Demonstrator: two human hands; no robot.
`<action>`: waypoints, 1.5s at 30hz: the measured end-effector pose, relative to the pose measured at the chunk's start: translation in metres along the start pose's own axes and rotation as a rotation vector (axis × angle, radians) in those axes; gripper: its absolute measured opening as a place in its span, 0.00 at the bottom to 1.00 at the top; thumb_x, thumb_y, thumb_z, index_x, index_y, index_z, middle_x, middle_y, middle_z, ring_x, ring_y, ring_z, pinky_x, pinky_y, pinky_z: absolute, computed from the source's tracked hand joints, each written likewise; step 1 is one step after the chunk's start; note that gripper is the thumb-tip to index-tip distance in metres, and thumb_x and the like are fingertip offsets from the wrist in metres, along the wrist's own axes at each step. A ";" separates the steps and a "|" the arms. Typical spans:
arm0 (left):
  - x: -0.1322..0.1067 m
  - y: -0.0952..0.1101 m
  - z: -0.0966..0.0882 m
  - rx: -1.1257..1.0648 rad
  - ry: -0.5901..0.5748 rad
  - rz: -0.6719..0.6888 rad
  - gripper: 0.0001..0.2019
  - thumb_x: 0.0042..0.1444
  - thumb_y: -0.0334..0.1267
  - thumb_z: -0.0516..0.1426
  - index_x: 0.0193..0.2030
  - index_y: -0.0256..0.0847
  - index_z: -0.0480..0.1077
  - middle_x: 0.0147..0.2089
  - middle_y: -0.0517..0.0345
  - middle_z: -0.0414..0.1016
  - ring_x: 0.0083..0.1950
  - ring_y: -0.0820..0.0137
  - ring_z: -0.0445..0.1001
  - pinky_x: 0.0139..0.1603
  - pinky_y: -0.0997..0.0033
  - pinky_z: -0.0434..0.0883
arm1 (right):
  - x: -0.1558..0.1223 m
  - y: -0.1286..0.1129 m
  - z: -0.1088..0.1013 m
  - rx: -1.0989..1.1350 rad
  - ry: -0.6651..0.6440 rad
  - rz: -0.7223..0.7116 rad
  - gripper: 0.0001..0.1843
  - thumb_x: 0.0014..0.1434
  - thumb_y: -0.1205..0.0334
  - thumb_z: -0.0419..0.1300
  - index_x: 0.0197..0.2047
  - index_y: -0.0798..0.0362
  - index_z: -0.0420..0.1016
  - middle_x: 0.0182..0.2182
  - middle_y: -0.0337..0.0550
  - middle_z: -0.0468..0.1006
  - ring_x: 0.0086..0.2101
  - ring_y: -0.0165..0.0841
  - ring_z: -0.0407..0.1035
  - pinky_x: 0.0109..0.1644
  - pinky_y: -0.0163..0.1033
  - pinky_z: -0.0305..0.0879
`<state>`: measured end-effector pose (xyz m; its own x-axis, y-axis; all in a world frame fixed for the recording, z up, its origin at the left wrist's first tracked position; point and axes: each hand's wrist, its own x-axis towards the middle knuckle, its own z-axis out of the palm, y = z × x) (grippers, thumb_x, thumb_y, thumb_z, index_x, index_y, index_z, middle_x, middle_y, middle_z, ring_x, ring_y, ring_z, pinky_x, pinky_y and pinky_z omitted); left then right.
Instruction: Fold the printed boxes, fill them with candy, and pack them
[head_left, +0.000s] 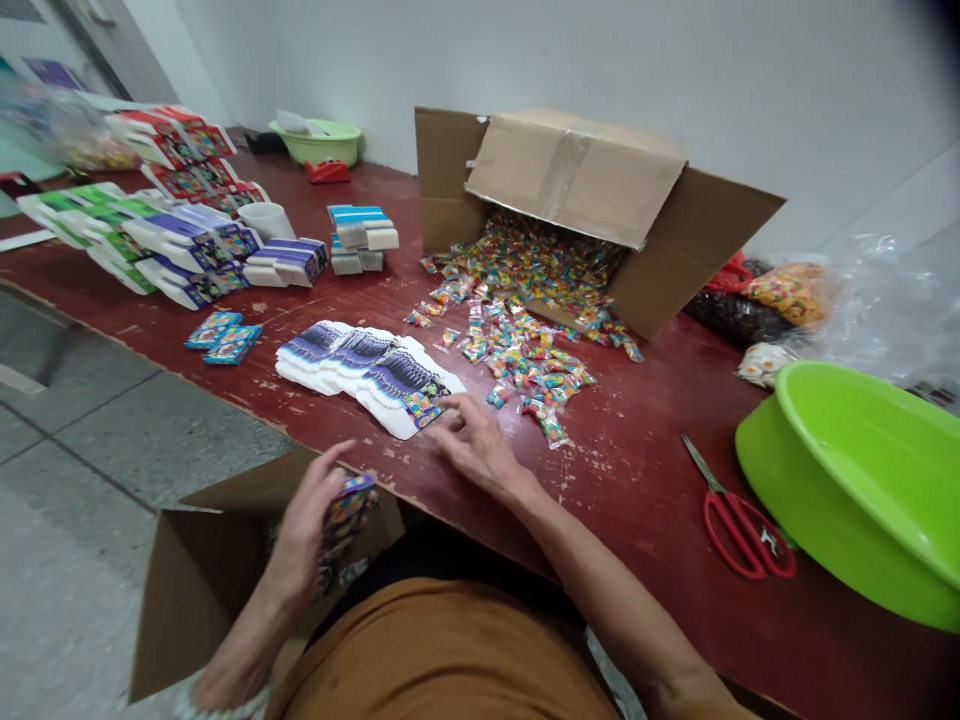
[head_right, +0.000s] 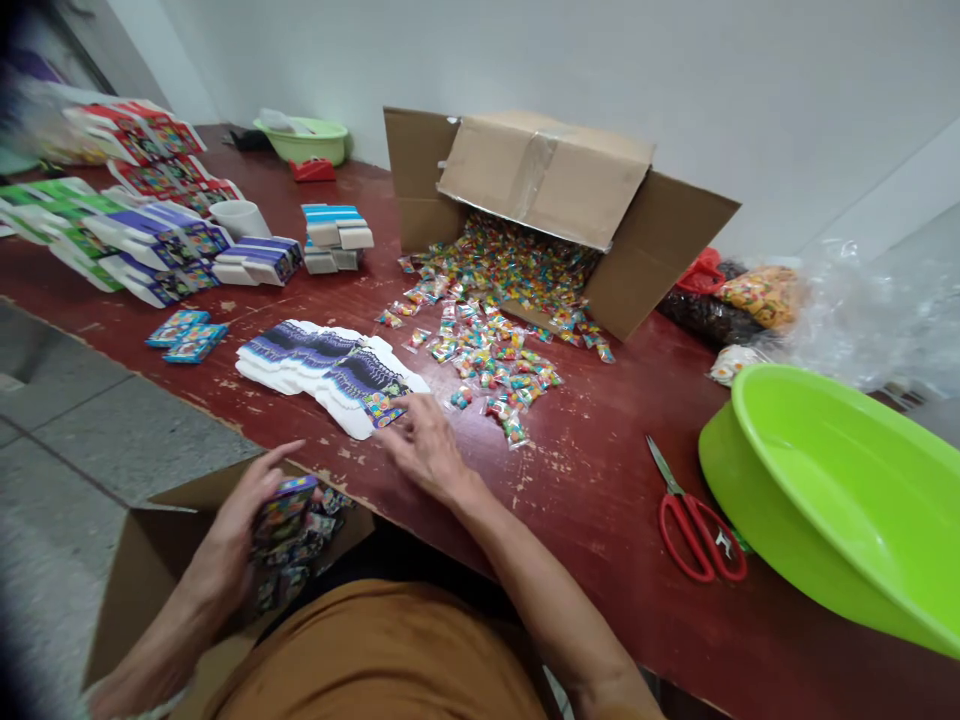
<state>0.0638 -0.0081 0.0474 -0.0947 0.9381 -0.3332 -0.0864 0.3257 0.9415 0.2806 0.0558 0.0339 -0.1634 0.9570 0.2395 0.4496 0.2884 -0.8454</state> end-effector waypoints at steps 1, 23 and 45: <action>0.004 -0.005 -0.015 0.149 0.130 0.056 0.28 0.59 0.52 0.59 0.65 0.50 0.65 0.42 0.57 0.80 0.43 0.57 0.80 0.44 0.59 0.77 | 0.012 0.006 -0.001 -0.118 0.068 0.061 0.23 0.61 0.57 0.65 0.57 0.55 0.70 0.51 0.53 0.73 0.49 0.41 0.71 0.54 0.47 0.68; 0.004 0.029 0.017 0.113 -0.215 0.170 0.28 0.51 0.54 0.65 0.56 0.42 0.74 0.57 0.44 0.78 0.58 0.50 0.74 0.58 0.56 0.70 | 0.013 -0.014 -0.033 0.682 -0.070 0.186 0.19 0.50 0.48 0.71 0.37 0.51 0.72 0.33 0.37 0.78 0.34 0.30 0.71 0.42 0.37 0.68; -0.012 0.015 0.054 -0.067 -0.176 -0.028 0.25 0.42 0.47 0.73 0.43 0.38 0.72 0.36 0.55 0.83 0.33 0.65 0.81 0.35 0.70 0.77 | -0.025 -0.046 0.001 0.782 0.026 0.320 0.12 0.48 0.61 0.68 0.36 0.53 0.73 0.27 0.35 0.75 0.26 0.26 0.67 0.31 0.33 0.65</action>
<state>0.1174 -0.0081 0.0684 0.0835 0.9370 -0.3393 -0.1525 0.3485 0.9248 0.2632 0.0182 0.0666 -0.1072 0.9921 -0.0654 -0.2683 -0.0922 -0.9589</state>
